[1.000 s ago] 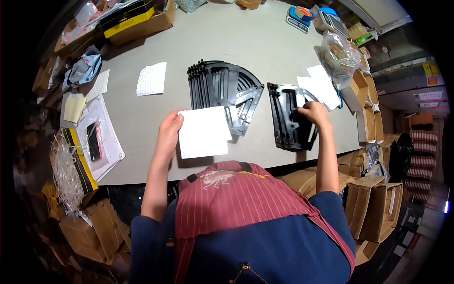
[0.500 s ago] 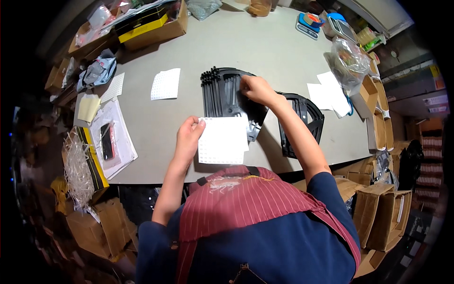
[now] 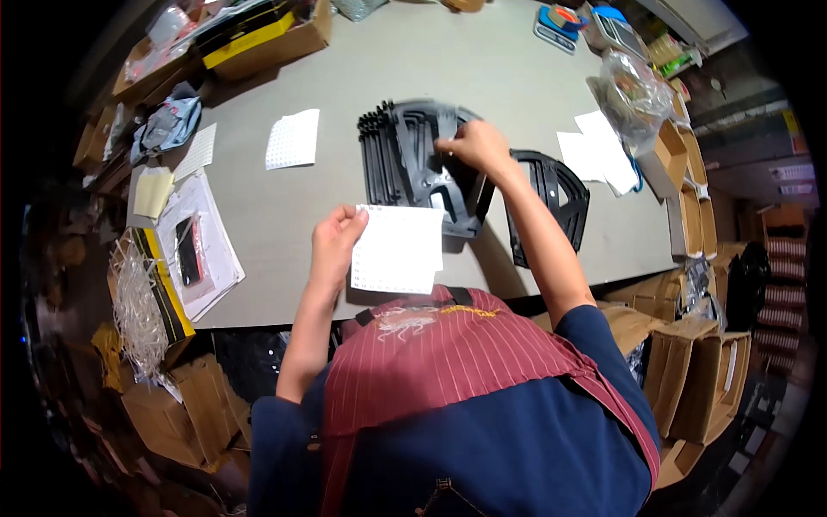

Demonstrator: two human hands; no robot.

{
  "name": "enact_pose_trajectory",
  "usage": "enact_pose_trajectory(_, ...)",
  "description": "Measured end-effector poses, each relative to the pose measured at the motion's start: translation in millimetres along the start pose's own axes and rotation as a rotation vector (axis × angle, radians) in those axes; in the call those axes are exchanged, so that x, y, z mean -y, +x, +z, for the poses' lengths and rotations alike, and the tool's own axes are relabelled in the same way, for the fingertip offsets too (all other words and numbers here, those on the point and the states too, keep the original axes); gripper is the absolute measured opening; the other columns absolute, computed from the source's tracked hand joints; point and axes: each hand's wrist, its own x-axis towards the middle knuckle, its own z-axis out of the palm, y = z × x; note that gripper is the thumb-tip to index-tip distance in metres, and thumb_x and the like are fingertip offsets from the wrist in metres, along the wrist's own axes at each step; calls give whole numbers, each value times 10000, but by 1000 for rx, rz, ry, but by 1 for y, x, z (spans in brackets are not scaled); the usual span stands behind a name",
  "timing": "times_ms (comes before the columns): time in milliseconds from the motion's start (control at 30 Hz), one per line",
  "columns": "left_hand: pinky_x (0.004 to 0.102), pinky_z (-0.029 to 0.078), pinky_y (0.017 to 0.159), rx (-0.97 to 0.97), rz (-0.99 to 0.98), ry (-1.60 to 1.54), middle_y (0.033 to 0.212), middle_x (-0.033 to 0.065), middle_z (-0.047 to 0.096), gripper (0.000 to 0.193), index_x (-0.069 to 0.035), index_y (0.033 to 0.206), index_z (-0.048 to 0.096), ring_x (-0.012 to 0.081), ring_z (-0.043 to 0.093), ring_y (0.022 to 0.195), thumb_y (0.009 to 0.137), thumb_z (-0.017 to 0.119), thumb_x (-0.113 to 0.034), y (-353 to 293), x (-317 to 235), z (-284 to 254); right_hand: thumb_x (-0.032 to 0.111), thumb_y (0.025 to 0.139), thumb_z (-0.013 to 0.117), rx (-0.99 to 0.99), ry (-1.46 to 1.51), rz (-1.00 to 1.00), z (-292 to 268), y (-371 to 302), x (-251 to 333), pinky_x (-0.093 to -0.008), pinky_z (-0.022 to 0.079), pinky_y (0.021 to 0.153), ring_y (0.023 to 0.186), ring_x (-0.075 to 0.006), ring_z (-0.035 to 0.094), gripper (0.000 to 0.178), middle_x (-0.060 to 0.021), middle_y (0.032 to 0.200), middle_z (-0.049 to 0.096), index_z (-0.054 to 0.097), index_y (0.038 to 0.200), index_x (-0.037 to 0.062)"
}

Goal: The person applies small white adhesive labels to a stack of black plastic components on a table. They peel each label from a sheet and stick it onto the curved surface of the parts, then place the labeled items into a cardboard box. The person repeats this process for multiple components.

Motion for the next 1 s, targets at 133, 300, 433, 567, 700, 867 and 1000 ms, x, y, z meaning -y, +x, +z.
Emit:
enact_pose_trajectory(133, 216, 512, 716, -16, 6, -32, 906, 62, 719, 146, -11, 1030, 618, 78, 652, 781, 1016, 632, -156, -8, -17, 2, 576, 839, 711, -106, 270, 99, -65, -40, -55, -394, 507, 617, 620, -191, 646, 586, -110, 666, 671, 727, 805, -9)
enact_pose_trajectory(300, 225, 522, 735, 4, -26, -20, 941, 75, 720, 177, 18, 1052, 631, 95, 671, 812, 1014, 635, -155, -4, -2, -20, 587, 792, 711, -132, -187, 334, -104, -94, -172, -430, 545, 711, 776, -330, 717, 567, -170, 792, 728, 764, 856, 26)
enact_pose_trajectory(433, 224, 520, 733, 56, -37, 13, 933, 73, 721, 188, 19, 1055, 631, 91, 670, 806, 1018, 630, -165, 4, 1, -13, 564, 782, 742, -25, -235, 379, -73, -117, -221, -445, 549, 744, 837, -335, 723, 522, -180, 838, 737, 771, 862, 48)
enact_pose_trajectory(567, 224, 517, 725, 131, -43, 65, 924, 69, 723, 198, 16, 1055, 629, 87, 668, 799, 1022, 624, -179, 10, -14, 14, 597, 761, 734, -29, -158, 377, -41, -115, -213, -446, 554, 792, 902, -344, 718, 562, -172, 931, 748, 770, 908, 56)
enact_pose_trajectory(700, 217, 509, 718, 175, -22, 135, 916, 59, 720, 186, 5, 1029, 627, 79, 662, 789, 1020, 625, -180, 8, -24, 19, 528, 753, 725, -44, -142, 372, -45, -110, -193, -436, 557, 790, 902, -333, 723, 505, -169, 909, 750, 773, 912, 50)
enact_pose_trajectory(867, 220, 505, 723, 71, -24, 98, 889, 31, 696, 163, -13, 990, 638, 74, 644, 781, 1012, 634, -175, 2, -14, -1, 485, 737, 741, -60, -149, 336, -50, -104, -198, -420, 555, 786, 874, -315, 725, 463, -166, 876, 748, 778, 881, 46)
enact_pose_trajectory(1000, 224, 506, 736, 19, -46, 63, 892, 26, 690, 162, -12, 988, 641, 78, 641, 793, 1007, 642, -174, -5, -9, -14, 501, 736, 755, -25, -67, 380, -59, -98, -201, -413, 555, 762, 837, -307, 724, 474, -161, 849, 745, 780, 862, 45)
